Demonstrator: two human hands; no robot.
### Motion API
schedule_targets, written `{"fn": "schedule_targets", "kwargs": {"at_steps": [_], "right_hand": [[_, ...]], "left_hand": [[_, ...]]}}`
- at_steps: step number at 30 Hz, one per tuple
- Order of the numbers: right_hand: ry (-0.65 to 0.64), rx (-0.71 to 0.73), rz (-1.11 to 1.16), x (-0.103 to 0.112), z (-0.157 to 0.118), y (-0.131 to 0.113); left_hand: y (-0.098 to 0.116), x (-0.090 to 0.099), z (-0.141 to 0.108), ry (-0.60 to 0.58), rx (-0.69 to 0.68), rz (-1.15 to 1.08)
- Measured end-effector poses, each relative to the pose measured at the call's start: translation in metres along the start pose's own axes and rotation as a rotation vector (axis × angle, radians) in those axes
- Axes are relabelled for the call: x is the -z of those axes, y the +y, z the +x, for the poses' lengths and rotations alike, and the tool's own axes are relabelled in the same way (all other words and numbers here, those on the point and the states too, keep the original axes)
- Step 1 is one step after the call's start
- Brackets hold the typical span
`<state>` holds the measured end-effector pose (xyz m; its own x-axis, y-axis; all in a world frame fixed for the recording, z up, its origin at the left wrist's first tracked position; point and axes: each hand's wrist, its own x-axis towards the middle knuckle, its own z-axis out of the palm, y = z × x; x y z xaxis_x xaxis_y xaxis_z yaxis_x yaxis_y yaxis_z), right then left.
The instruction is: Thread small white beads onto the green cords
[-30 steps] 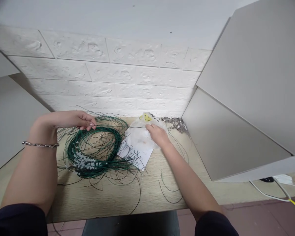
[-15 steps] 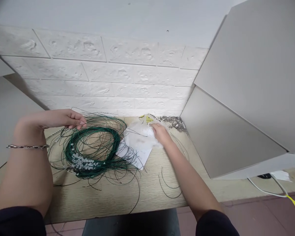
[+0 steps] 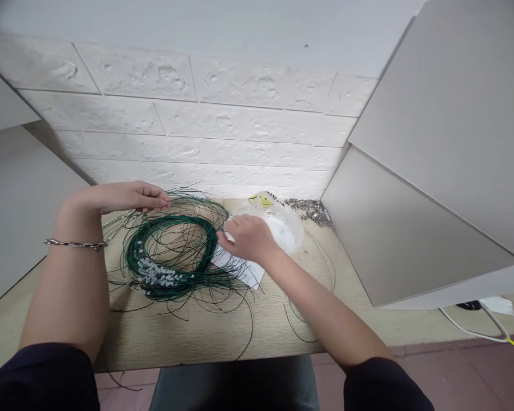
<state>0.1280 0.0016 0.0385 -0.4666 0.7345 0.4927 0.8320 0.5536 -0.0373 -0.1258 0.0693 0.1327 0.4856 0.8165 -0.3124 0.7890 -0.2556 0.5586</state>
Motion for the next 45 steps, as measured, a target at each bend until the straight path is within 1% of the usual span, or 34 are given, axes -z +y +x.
{"fn": "schedule_targets", "kwargs": {"at_steps": [4, 6, 8, 10, 12, 14, 16, 19, 21, 22, 23, 24, 25, 26, 27, 28, 29, 31, 32, 34, 37, 41, 43, 45], "right_hand": [[-0.189, 0.008, 0.387, -0.017, 0.026, -0.052], [-0.218, 0.000, 0.578, -0.027, 0.040, -0.070], [-0.231, -0.050, 0.719, -0.036, 0.055, -0.082], [-0.304, -0.126, 0.787, -0.045, 0.071, -0.092], [-0.427, -0.197, 0.782, -0.053, 0.084, -0.100], [-0.540, -0.224, 0.739, -0.061, 0.093, -0.108], [-0.591, -0.216, 0.708, -0.066, 0.099, -0.114], [-0.595, -0.213, 0.714, -0.067, 0.100, -0.118], [-0.612, -0.201, 0.738, -0.063, 0.097, -0.117], [-0.583, -0.187, 0.732, -0.059, 0.093, -0.115], [-0.508, -0.174, 0.703, -0.055, 0.088, -0.113], [-0.400, -0.150, 0.653, -0.050, 0.080, -0.110], [-0.246, -0.138, 0.579, -0.045, 0.071, -0.107], [-0.124, -0.108, 0.500, -0.041, 0.061, -0.104], [-0.077, -0.052, 0.444, -0.038, 0.050, -0.100], [-0.115, -0.020, 0.412, -0.035, 0.039, -0.096], [-0.206, -0.012, 0.388, -0.035, 0.028, -0.092], [-0.347, -0.009, 0.340, -0.037, 0.012, -0.085], [-0.399, -0.006, 0.347, -0.038, 0.007, -0.082], [-0.442, -0.013, 0.403, -0.041, 0.002, -0.078], [-0.432, -0.085, 0.535, -0.040, 0.006, -0.076], [-0.366, -0.235, 0.694, -0.024, 0.014, -0.074], [-0.313, -0.257, 0.723, -0.013, 0.018, -0.070], [-0.259, -0.233, 0.687, -0.001, 0.023, -0.065]], "left_hand": [[0.007, -0.002, -0.001, 0.077, -0.027, -0.077], [0.010, -0.003, -0.002, 0.120, -0.081, -0.100], [0.011, -0.004, -0.004, 0.154, -0.129, -0.114], [0.012, -0.004, -0.005, 0.169, -0.155, -0.136], [0.012, -0.004, -0.006, 0.165, -0.162, -0.147], [0.010, -0.003, -0.007, 0.167, -0.165, -0.137], [0.009, -0.003, -0.006, 0.175, -0.167, -0.111], [0.006, -0.001, -0.005, 0.169, -0.152, -0.045], [0.004, 0.001, -0.004, 0.161, -0.133, 0.006], [0.003, 0.001, -0.004, 0.162, -0.127, 0.025], [0.003, 0.001, -0.003, 0.168, -0.123, 0.036], [0.002, 0.001, -0.003, 0.179, -0.122, 0.038], [0.002, 0.001, -0.002, 0.189, -0.123, 0.035], [0.002, 0.000, -0.002, 0.195, -0.124, 0.026], [0.003, 0.000, -0.002, 0.197, -0.123, 0.016], [0.003, -0.001, -0.002, 0.193, -0.121, 0.008], [0.004, -0.002, -0.001, 0.189, -0.117, 0.001], [0.005, -0.003, 0.001, 0.182, -0.105, -0.014], [0.005, -0.004, 0.002, 0.182, -0.102, -0.026], [0.005, -0.006, 0.005, 0.182, -0.097, -0.064], [0.004, -0.007, 0.008, 0.166, -0.111, -0.101], [0.005, -0.007, 0.007, 0.127, -0.124, -0.086], [0.005, -0.006, 0.006, 0.106, -0.110, -0.100], [0.005, -0.005, 0.004, 0.082, -0.095, -0.114]]}}
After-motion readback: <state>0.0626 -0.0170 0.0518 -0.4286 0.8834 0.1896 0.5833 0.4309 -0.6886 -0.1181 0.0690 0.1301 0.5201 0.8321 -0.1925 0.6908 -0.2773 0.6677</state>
